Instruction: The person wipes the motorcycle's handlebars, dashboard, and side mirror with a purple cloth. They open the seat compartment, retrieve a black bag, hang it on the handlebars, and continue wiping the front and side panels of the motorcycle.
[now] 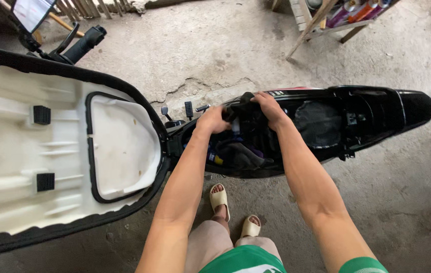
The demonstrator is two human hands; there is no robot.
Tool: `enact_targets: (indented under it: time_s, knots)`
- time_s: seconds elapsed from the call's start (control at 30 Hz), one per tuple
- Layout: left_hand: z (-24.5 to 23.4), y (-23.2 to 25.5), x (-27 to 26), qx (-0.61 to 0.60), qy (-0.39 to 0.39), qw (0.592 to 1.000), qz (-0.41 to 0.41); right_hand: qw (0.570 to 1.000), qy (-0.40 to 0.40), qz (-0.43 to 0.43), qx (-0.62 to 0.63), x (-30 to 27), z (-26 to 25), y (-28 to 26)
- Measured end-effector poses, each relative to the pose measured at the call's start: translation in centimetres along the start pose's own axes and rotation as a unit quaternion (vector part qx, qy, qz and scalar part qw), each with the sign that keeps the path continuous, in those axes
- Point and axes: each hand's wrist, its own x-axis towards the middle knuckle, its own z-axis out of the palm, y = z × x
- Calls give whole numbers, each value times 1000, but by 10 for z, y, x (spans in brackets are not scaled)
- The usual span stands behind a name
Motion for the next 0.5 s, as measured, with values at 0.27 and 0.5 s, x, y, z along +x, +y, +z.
enact_targets:
  time_s: [0.27, 0.5]
  knots:
    - [27, 23, -32, 47, 55, 995, -69, 976, -4, -12, -219, -45, -4, 3]
    - [69, 6, -41, 18, 134, 991, -18, 999, 5, 8, 42, -77, -38, 13]
